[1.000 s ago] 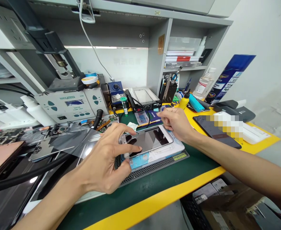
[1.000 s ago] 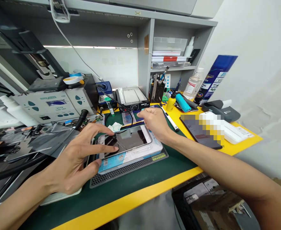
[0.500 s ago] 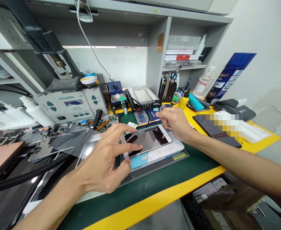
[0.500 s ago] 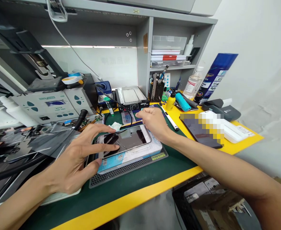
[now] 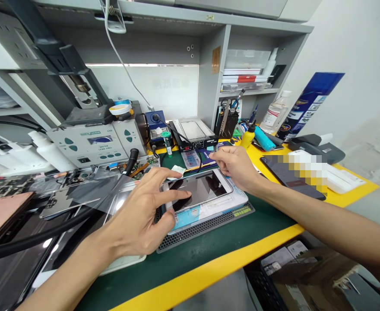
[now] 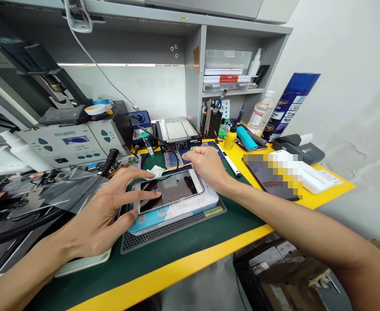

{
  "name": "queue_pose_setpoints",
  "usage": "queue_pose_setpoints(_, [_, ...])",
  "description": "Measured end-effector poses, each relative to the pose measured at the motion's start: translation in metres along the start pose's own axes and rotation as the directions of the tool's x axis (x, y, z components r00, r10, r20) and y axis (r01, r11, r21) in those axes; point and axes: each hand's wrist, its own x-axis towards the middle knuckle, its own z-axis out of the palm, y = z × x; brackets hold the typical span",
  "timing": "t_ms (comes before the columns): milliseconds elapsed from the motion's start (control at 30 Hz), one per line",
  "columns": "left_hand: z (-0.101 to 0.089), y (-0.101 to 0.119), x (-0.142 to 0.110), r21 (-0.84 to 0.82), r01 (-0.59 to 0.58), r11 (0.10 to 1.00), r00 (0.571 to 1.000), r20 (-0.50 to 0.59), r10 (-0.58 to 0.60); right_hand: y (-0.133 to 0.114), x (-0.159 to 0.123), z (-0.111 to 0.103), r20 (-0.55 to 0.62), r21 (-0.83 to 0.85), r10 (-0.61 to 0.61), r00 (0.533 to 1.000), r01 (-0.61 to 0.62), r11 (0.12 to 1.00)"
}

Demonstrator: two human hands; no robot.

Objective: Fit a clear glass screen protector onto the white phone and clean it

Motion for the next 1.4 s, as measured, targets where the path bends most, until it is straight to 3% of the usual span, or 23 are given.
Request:
queue_pose_setpoints(467, [0.0020,-0.0058,-0.0005,0.078,0.053,0.996,0.998,-0.018,-0.052,0.0000,-0.0010,-0.0002,0.018,-0.048,-0.015,1.000,0.016,0.999])
queue_pose_setpoints(1400, [0.0026,-0.0086,-0.0002,0.016,0.145,0.989,0.989,0.011,-0.145,-0.0010,-0.0018,0.0003,0.022,-0.064,-0.021,1.000,0.022,0.998])
